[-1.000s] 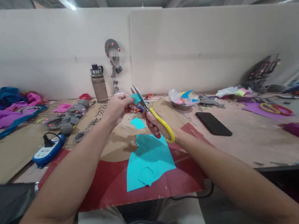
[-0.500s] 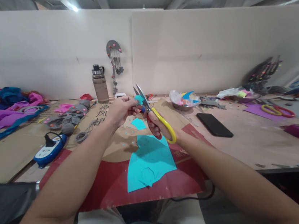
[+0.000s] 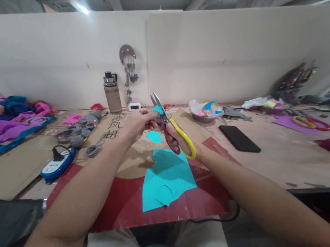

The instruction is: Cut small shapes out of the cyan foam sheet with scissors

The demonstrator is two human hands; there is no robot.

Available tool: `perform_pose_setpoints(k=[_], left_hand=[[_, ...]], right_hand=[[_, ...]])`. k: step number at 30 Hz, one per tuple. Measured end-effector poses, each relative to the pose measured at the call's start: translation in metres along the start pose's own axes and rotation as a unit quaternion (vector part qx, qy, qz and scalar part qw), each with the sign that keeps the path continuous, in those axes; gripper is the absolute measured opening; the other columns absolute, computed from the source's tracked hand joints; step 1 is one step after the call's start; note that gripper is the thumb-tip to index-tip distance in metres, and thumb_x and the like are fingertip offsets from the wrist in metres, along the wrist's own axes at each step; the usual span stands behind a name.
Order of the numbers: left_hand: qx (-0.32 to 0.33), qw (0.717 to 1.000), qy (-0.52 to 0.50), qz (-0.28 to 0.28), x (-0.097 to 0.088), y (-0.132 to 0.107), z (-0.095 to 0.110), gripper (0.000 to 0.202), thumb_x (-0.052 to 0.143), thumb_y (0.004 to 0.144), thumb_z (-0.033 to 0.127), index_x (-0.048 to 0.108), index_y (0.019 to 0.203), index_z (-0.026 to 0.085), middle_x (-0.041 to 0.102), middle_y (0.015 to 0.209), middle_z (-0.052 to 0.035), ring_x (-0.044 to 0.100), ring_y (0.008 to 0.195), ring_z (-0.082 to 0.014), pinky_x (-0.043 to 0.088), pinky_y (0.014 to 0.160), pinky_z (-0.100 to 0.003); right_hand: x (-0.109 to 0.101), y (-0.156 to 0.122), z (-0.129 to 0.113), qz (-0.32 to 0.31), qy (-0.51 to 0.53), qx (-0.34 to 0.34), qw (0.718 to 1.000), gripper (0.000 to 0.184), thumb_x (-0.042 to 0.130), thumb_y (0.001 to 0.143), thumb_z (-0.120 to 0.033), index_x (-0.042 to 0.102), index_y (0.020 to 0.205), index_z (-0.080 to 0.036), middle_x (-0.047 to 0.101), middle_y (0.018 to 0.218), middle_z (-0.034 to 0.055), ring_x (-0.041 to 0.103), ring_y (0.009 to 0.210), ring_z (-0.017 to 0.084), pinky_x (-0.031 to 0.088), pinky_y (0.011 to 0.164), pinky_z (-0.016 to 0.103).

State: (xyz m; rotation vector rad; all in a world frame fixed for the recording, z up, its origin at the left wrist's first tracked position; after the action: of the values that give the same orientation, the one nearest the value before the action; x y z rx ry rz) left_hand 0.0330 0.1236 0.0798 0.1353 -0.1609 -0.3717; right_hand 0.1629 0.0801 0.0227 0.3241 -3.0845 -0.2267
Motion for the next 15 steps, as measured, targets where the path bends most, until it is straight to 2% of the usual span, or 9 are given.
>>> perform_pose_setpoints(k=[4,10,15], left_hand=[[0.009,1.000,-0.013,0.003,-0.002,0.002,-0.002,0.019,0.078,0.076,0.014,0.061,0.066,0.011,0.068,0.061,-0.0045,0.056,0.045,-0.0069,0.041,0.046,-0.019],[0.044,0.996,-0.047,0.055,-0.013,0.006,0.002,0.025,0.079,0.070,0.012,0.054,0.070,0.015,0.071,0.070,-0.0055,0.066,0.060,-0.0110,0.048,0.057,-0.021],[0.069,0.993,-0.049,0.081,-0.018,0.005,0.011,0.024,0.075,0.067,0.008,0.053,0.066,0.017,0.060,0.056,0.0031,0.051,0.048,-0.0055,0.041,0.050,-0.018]], right_hand=[[0.001,-0.002,-0.003,0.007,0.015,0.009,1.000,0.059,0.070,0.077,-0.075,0.044,0.089,-0.024,0.038,0.059,-0.0102,0.030,0.040,0.005,0.026,0.033,0.019],[-0.001,0.002,-0.003,0.013,0.003,0.005,1.000,0.054,0.064,0.083,-0.074,0.048,0.089,-0.023,0.038,0.057,-0.0098,0.030,0.038,0.006,0.027,0.032,0.019],[-0.004,0.005,-0.004,0.003,-0.043,-0.058,0.997,0.059,0.059,0.082,-0.081,0.045,0.089,-0.024,0.040,0.057,-0.0097,0.035,0.038,0.007,0.031,0.034,0.023]])
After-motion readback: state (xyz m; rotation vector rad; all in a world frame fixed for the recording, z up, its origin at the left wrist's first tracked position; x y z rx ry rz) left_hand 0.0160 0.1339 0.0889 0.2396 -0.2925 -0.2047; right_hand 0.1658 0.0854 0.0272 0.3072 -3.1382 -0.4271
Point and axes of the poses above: each hand's wrist, its own y-axis towards the middle knuckle, its own x-axis out of the palm, z = x × y, the point moved 6 cm from there along y, towards the middle knuckle
